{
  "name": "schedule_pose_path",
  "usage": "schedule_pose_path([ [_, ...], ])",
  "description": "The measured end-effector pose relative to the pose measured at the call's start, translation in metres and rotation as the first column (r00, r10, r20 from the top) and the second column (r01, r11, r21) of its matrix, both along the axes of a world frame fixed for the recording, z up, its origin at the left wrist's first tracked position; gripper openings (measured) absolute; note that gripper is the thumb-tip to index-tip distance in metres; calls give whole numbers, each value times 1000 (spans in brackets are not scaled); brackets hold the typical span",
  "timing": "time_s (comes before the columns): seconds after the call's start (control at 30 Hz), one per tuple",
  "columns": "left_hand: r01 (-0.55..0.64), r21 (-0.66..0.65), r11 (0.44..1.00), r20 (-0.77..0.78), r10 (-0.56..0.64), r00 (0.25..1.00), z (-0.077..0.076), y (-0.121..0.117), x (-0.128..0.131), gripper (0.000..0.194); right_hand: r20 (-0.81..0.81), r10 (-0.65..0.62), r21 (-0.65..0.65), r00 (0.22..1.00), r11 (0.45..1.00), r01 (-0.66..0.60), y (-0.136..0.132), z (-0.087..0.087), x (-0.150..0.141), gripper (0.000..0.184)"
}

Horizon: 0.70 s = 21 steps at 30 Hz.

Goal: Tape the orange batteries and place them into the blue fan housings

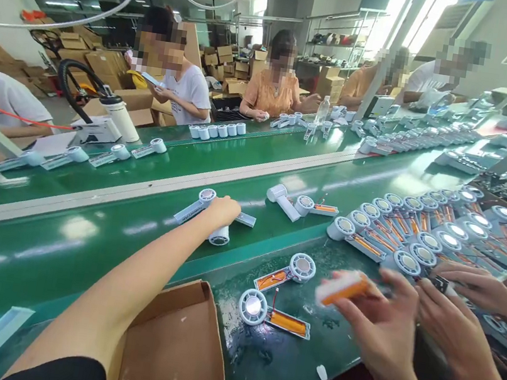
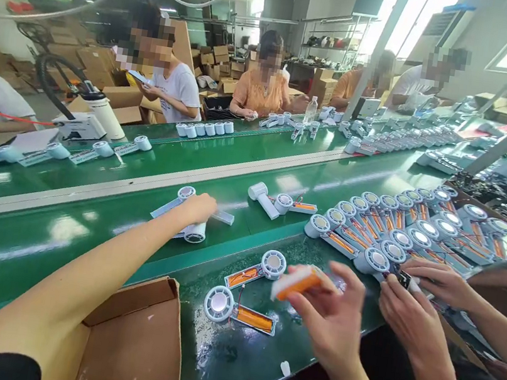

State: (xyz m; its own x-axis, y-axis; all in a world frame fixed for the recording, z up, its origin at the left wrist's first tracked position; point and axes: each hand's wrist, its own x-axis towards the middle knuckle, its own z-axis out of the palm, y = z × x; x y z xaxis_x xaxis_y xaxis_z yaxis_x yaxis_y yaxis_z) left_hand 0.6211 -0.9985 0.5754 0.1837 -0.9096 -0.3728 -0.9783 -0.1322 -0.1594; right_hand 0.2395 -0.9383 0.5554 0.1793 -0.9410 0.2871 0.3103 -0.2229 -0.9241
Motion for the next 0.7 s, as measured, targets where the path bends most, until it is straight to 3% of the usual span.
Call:
schedule_pose_path([
  [0.07, 20, 23, 1000, -35, -19, 999, 4, -2, 1, 36, -105, 139, -107, 985, 983, -151, -25, 15, 38, 57],
  [0.17, 44, 19, 999, -103, -42, 994, 13, -4, 6, 34, -432, 281, -179, 857, 904, -387, -71, 33, 104, 47],
  [0.27, 54, -27, 998, -167, -58, 984, 20, -4, 9, 34, -777, 165, -207, 607, 845, -494, -109, 38, 159, 43],
  [0.33, 42, -68, 997, -192, -55, 980, 21, -4, 9, 35, -879, 83, -212, 470, 814, -541, -123, 35, 183, 42],
  [0.47, 11, -127, 992, -214, -38, 976, 16, -7, 6, 36, -943, 2, -216, 334, 758, -615, -126, 26, 202, 39],
  [0.7, -22, -151, 988, -241, -15, 970, 7, -15, 1, 36, -977, -153, -212, 148, 643, -736, -112, 23, 197, 42],
])
